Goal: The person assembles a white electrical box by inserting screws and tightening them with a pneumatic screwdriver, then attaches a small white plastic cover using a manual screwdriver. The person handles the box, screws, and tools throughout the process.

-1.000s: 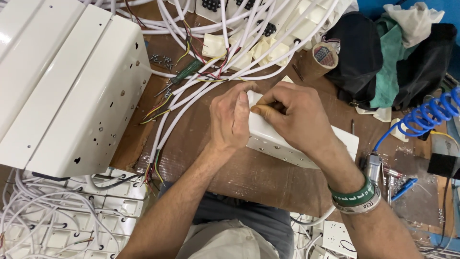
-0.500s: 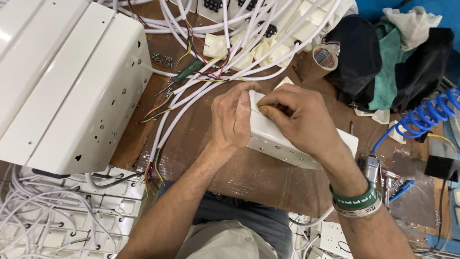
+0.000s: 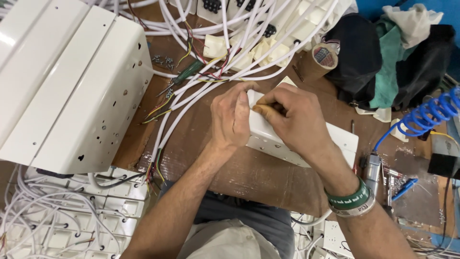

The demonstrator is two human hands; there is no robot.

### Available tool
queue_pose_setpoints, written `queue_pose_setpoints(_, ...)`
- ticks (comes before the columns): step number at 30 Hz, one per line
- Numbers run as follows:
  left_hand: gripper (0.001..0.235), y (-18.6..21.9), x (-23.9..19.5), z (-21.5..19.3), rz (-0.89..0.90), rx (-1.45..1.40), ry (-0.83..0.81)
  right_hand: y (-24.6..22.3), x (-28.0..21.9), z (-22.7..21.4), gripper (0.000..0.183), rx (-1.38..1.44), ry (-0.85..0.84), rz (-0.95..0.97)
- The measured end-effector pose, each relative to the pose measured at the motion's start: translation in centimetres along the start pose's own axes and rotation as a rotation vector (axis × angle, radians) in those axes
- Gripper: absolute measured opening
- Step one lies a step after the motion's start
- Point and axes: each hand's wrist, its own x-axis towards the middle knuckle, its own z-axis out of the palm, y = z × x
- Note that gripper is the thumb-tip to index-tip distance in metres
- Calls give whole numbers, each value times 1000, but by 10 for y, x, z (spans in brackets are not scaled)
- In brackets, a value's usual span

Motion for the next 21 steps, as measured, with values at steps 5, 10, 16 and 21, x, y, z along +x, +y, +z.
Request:
queue_pose_setpoints(5, 50, -4, -1, 1, 20, -9, -14, -7, -19, -22, 42, 184, 54, 143)
queue_pose_setpoints(10, 52, -9, -4, 5, 26, -22, -18, 48, -113, -78, 38, -47, 344, 433)
queue_pose_setpoints(16, 79, -22, -6, 5, 21, 6, -23, 184, -296, -73, 71, -667, 193, 1147)
queue_pose_setpoints(21, 83, -41, -10, 6, 30, 84, -76, 227, -335, -30, 49, -755, 275, 867)
